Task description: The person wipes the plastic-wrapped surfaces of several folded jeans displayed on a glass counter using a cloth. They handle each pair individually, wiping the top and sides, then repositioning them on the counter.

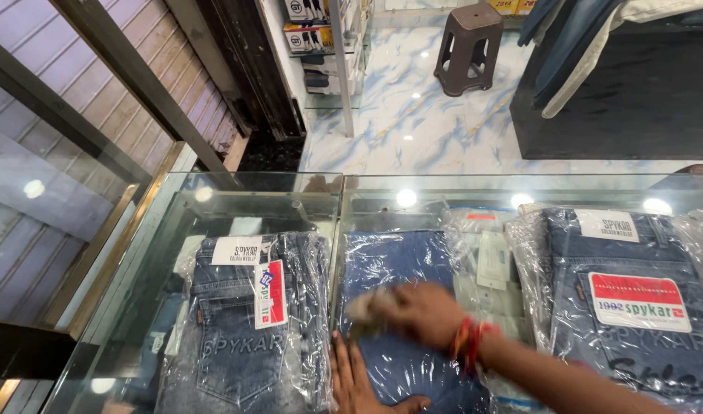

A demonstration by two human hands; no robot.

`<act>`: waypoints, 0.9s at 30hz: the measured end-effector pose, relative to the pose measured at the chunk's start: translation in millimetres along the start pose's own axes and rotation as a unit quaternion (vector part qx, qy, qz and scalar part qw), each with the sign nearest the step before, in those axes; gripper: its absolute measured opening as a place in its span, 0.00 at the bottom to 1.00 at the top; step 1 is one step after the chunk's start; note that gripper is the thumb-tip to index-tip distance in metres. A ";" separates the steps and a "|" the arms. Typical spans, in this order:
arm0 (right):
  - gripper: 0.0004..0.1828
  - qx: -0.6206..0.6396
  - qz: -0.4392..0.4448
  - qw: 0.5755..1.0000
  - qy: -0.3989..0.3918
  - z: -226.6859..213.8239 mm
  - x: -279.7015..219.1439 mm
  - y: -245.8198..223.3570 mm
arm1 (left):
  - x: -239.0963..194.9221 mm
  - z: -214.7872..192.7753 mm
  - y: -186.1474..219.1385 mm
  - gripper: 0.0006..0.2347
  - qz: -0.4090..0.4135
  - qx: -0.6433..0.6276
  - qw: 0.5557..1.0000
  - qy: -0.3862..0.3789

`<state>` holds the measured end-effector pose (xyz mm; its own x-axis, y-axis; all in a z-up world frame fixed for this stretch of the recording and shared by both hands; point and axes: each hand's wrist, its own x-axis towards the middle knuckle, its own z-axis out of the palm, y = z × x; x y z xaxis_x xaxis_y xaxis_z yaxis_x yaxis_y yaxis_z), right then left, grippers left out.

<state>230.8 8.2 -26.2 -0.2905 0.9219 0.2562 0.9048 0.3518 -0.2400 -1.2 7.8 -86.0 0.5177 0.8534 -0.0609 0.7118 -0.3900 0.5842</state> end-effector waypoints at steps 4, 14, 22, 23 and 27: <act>0.24 -0.026 0.243 0.968 0.050 -17.9 46.8 82.5 | 1.4 2.6 -3.4 0.74 -0.010 0.023 1.000 -0.019; 0.29 0.051 -0.136 0.989 0.009 -2.6 22.2 -19.9 | 12.2 12.6 -5.7 0.70 -0.019 0.083 0.995 -0.057; 0.21 -0.047 0.218 0.974 0.027 -6.6 100.1 86.2 | 10.0 -42.3 46.9 0.74 -0.160 0.028 0.980 -0.114; 0.22 -0.071 0.218 0.972 0.056 -10.0 96.3 81.6 | 10.9 -49.2 54.7 0.74 -0.155 0.044 0.982 -0.101; 0.24 -0.011 0.174 0.978 0.112 -2.8 44.2 5.6 | 17.1 -70.0 73.5 0.74 -0.166 0.067 0.973 -0.143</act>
<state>223.9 50.5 -13.6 0.1096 0.9260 0.3613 0.9438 0.0171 -0.3302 26.6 17.9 12.6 0.3462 0.8165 -0.4620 0.9078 -0.1674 0.3844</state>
